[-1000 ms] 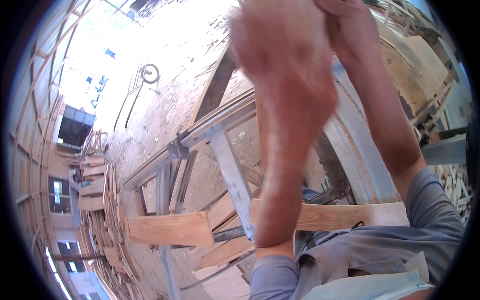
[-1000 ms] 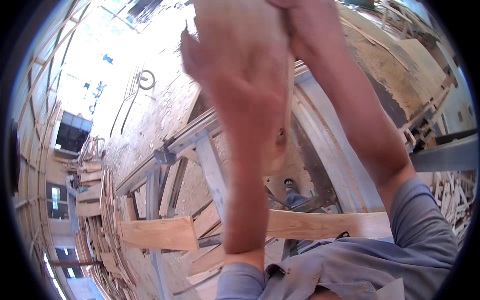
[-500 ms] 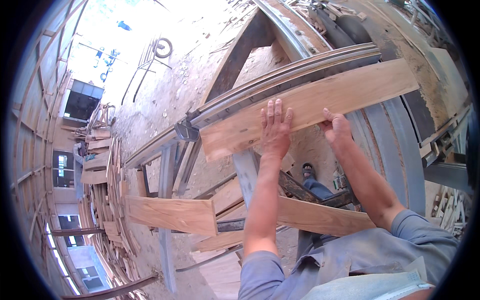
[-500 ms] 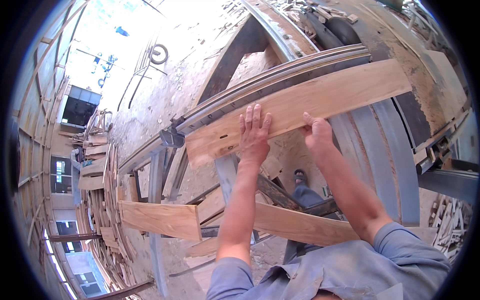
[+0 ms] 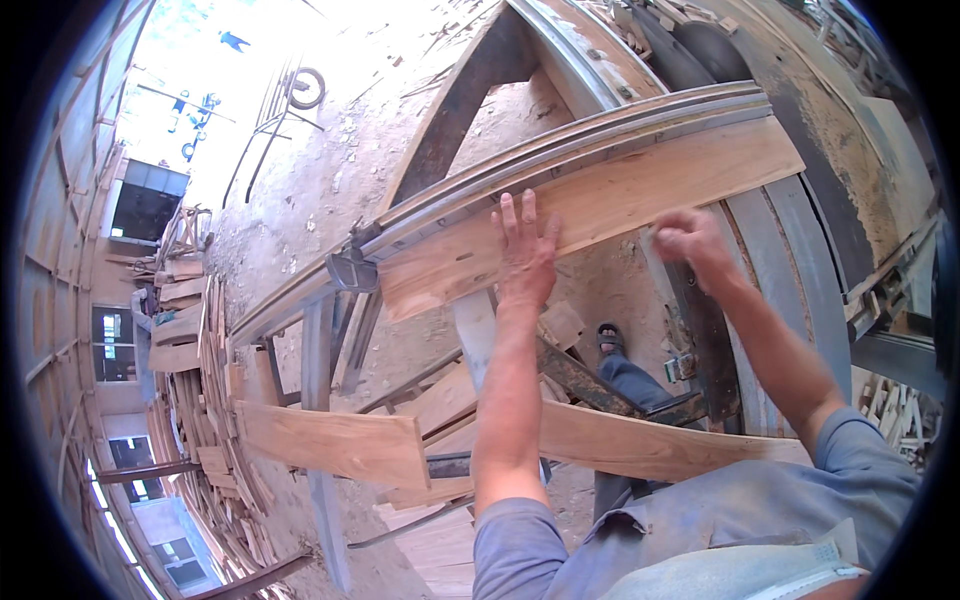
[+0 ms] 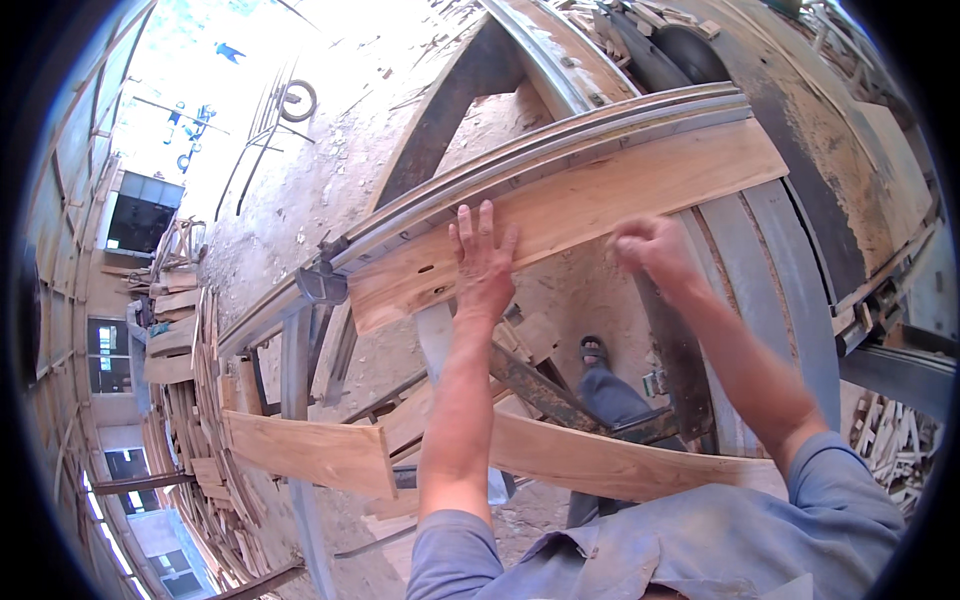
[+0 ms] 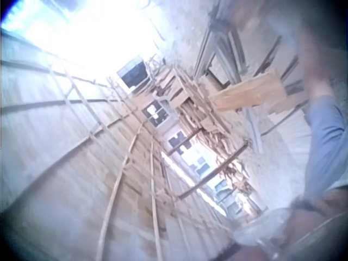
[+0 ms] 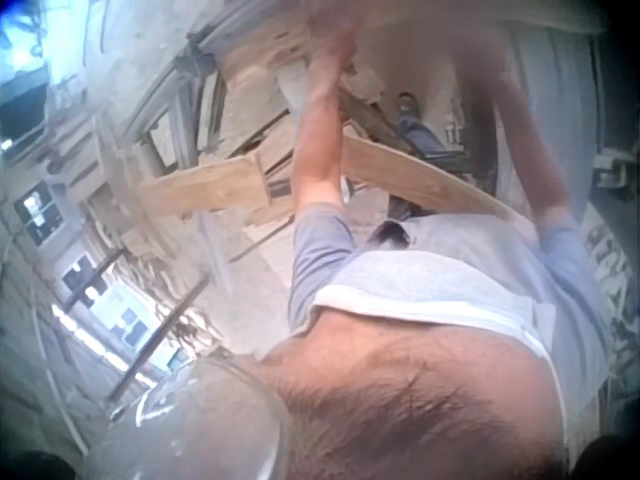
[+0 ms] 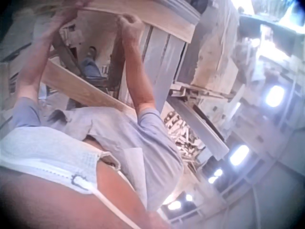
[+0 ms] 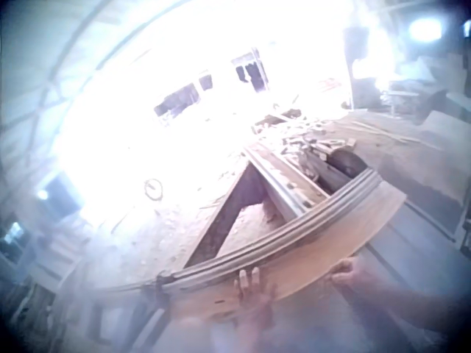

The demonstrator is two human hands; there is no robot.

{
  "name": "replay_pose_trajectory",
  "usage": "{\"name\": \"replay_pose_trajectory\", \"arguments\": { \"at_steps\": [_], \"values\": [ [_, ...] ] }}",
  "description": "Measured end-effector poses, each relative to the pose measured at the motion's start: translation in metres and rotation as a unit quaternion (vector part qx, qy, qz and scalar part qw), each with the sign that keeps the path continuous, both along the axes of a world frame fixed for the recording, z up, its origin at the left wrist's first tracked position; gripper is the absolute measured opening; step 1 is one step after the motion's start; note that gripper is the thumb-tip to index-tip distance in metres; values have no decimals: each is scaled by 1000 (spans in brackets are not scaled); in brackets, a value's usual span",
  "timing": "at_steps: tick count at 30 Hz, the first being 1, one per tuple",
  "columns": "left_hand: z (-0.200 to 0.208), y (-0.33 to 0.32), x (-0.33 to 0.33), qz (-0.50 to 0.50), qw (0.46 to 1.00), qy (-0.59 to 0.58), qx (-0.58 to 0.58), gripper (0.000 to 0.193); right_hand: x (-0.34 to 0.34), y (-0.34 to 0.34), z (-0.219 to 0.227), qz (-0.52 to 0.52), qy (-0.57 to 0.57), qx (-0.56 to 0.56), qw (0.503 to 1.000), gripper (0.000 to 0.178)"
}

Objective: The person repeatedly picks up wooden planks from a pile on the floor and stacks them onto a metal rack. The task involves lifting the planks, aligning them, and placing them in a neat pile on the rack.

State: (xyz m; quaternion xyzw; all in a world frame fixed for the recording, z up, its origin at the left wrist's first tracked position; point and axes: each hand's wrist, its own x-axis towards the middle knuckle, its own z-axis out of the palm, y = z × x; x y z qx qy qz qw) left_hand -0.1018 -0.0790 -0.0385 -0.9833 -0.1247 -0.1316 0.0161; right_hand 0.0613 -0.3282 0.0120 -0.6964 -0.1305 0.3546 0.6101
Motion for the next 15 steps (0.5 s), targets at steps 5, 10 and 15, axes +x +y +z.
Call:
{"name": "replay_pose_trajectory", "arguments": {
  "at_steps": [5,10,15],
  "values": [
    [11,1,-6,5,1000,31,0,56,74,2,-16,-142,-467,-67,870,18],
    [22,-3,10,12,998,59,-3,62,118,22,-44,-96,-632,-86,764,12],
    [47,-10,22,-25,993,15,-116,89,135,26,-64,-66,-588,-49,804,5]
  ]
}}
